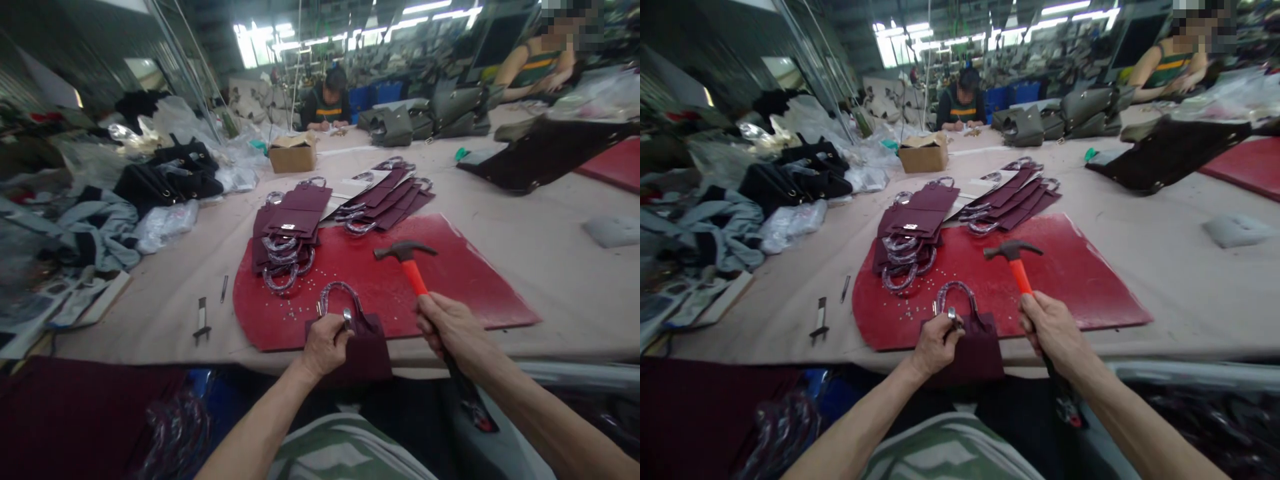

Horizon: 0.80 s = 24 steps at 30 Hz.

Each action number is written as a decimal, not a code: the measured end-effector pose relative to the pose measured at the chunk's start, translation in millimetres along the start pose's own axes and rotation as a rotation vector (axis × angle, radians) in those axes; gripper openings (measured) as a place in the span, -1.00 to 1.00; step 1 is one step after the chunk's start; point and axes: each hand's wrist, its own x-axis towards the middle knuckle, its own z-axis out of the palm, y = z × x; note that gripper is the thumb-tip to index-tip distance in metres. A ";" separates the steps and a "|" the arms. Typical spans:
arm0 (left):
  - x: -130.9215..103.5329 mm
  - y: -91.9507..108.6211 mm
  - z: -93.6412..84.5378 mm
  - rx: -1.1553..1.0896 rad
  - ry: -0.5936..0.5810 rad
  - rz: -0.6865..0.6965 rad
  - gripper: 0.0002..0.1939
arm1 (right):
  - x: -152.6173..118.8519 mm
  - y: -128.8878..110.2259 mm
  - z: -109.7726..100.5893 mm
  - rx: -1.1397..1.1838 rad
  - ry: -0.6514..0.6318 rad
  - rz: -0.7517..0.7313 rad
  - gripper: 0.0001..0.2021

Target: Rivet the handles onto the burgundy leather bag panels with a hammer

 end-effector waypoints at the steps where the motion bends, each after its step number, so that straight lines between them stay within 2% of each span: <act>1: 0.0 -0.1 0.2 0.002 0.005 0.004 -0.95 | -10.6 -8.4 -2.2 -0.048 0.075 -0.135 -0.62; 3: -0.2 -0.5 0.7 0.004 0.011 0.013 -0.95 | -28.8 -21.8 -7.5 -0.265 0.211 -0.447 -0.63; 6: -0.2 -0.9 1.3 -0.003 0.005 0.029 -0.92 | -46.2 -30.9 -12.5 -0.681 0.202 -0.799 -0.67; 8: -0.1 -0.7 1.2 0.004 0.006 0.040 -0.92 | -52.8 -32.0 -12.1 -0.833 0.185 -0.911 -0.69; 11: 0.3 0.0 0.6 0.024 0.013 0.048 -0.93 | -59.9 -31.2 -8.2 -0.793 0.357 -0.963 -0.78; 13: 0.7 0.4 0.1 0.028 0.014 0.057 -0.93 | -63.0 -29.8 -7.1 -0.787 0.393 -0.969 -0.77; 15: 1.1 0.5 -0.2 0.023 0.013 0.070 -0.92 | -63.3 -27.8 -9.9 -0.877 0.270 -0.913 -0.72; 17: 1.4 0.1 -0.5 0.021 0.014 0.078 -0.92 | -59.0 -24.0 -16.4 -0.913 0.151 -0.782 -0.67; 18: 1.4 -0.2 -0.6 0.023 0.012 0.078 -0.92 | -54.4 -20.7 -20.3 -0.881 0.134 -0.703 -0.65; 21: 0.8 -1.4 -0.8 0.026 0.007 0.074 -0.94 | -29.0 -1.1 -28.5 -0.735 0.110 -0.489 -0.64; 24: 0.0 -2.0 -0.6 0.013 -0.001 0.075 -0.95 | 6.0 30.3 -27.4 -0.716 0.032 -0.304 -0.65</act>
